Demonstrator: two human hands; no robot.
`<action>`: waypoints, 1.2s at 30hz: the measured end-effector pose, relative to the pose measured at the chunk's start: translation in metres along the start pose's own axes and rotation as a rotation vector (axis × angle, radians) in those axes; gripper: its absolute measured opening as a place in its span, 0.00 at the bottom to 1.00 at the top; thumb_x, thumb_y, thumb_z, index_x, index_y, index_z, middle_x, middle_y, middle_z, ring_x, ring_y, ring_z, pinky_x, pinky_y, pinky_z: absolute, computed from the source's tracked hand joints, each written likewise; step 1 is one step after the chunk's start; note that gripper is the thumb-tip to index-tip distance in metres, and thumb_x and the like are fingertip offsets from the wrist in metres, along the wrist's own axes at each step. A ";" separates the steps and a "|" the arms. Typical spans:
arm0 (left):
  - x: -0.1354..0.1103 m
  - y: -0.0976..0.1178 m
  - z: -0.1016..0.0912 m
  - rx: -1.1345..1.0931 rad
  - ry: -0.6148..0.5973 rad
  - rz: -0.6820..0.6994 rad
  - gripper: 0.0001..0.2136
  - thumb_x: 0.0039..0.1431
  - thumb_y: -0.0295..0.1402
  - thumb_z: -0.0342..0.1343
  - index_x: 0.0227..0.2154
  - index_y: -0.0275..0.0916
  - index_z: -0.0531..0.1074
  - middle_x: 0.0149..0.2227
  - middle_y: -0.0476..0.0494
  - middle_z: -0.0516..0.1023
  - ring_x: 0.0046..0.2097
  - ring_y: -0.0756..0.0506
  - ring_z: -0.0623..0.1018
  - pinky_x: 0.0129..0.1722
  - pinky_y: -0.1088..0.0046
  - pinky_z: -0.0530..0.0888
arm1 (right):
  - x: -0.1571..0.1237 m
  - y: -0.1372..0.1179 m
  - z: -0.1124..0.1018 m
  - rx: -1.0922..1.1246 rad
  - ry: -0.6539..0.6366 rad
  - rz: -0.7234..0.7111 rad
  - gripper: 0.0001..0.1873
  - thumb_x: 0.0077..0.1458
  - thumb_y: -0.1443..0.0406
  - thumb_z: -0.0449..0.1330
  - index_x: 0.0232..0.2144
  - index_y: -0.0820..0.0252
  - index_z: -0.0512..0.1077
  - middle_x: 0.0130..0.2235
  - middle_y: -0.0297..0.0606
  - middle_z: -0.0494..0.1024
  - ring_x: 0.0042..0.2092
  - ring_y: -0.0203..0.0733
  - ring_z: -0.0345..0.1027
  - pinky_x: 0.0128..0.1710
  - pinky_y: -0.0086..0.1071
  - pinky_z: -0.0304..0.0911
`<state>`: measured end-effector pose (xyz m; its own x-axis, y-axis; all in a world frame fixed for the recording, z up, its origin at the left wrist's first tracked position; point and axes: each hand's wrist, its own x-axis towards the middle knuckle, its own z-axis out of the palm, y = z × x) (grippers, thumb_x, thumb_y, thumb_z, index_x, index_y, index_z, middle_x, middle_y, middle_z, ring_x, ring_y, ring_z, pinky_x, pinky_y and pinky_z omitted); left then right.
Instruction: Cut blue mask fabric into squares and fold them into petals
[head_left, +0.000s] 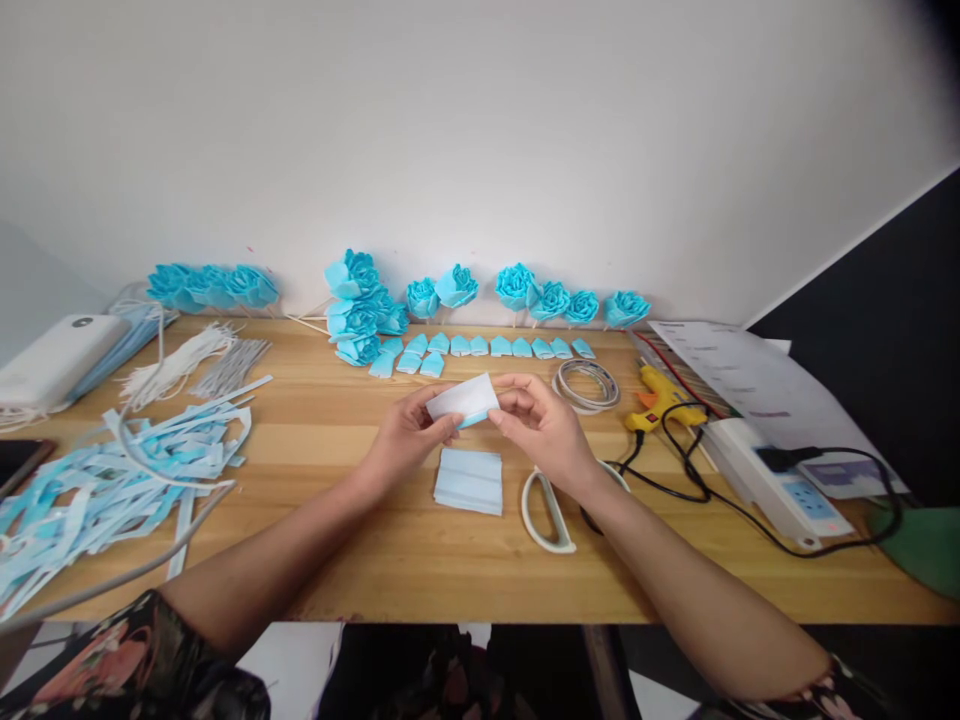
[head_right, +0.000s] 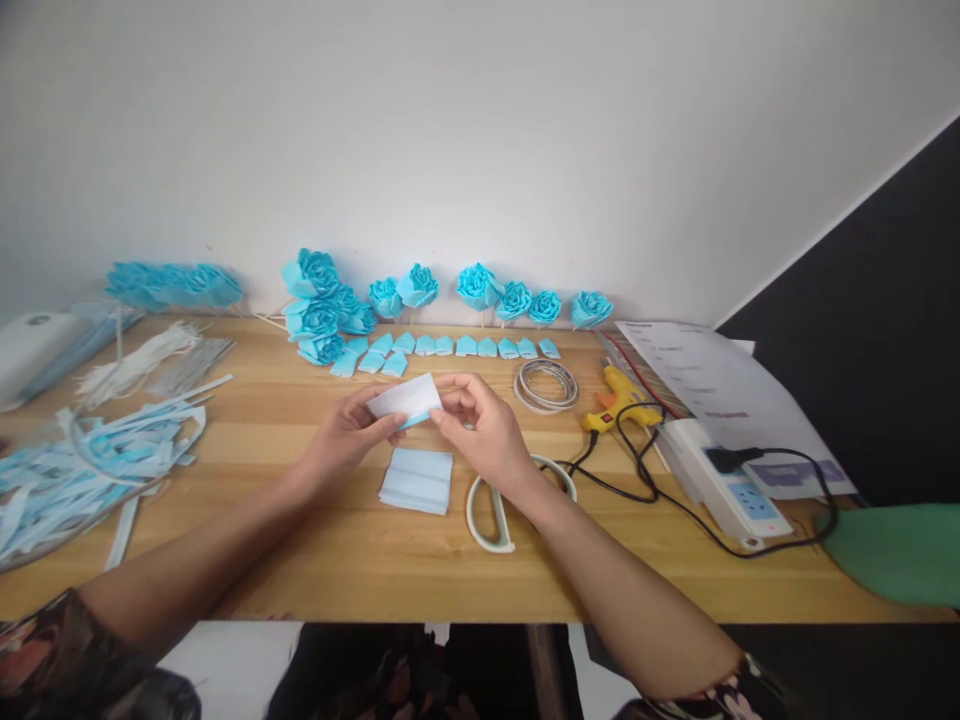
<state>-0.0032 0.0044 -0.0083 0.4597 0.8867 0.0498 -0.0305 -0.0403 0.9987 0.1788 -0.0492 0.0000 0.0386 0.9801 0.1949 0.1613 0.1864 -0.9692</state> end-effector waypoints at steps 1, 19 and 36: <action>0.000 -0.001 0.000 0.008 0.006 0.006 0.19 0.49 0.37 0.63 0.43 0.33 0.73 0.26 0.49 0.75 0.25 0.52 0.72 0.26 0.76 0.71 | 0.000 -0.001 0.000 0.031 -0.017 0.012 0.22 0.52 0.61 0.62 0.49 0.57 0.66 0.37 0.38 0.79 0.38 0.41 0.73 0.40 0.34 0.67; -0.007 0.001 0.002 -0.178 -0.241 -0.121 0.21 0.48 0.49 0.63 0.34 0.34 0.76 0.32 0.43 0.76 0.30 0.49 0.73 0.34 0.71 0.69 | -0.002 0.002 0.002 0.064 -0.038 -0.011 0.24 0.53 0.63 0.62 0.53 0.57 0.67 0.45 0.41 0.78 0.45 0.42 0.73 0.44 0.35 0.69; -0.005 -0.011 0.005 -0.357 -0.145 -0.168 0.15 0.55 0.43 0.59 0.26 0.33 0.76 0.29 0.42 0.76 0.31 0.48 0.73 0.33 0.71 0.69 | -0.002 0.001 0.007 0.006 -0.036 -0.002 0.25 0.52 0.64 0.61 0.54 0.57 0.67 0.48 0.41 0.77 0.47 0.43 0.73 0.46 0.36 0.70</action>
<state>-0.0011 -0.0021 -0.0196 0.6041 0.7921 -0.0873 -0.2384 0.2843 0.9286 0.1721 -0.0507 -0.0027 0.0023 0.9814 0.1918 0.1555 0.1891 -0.9696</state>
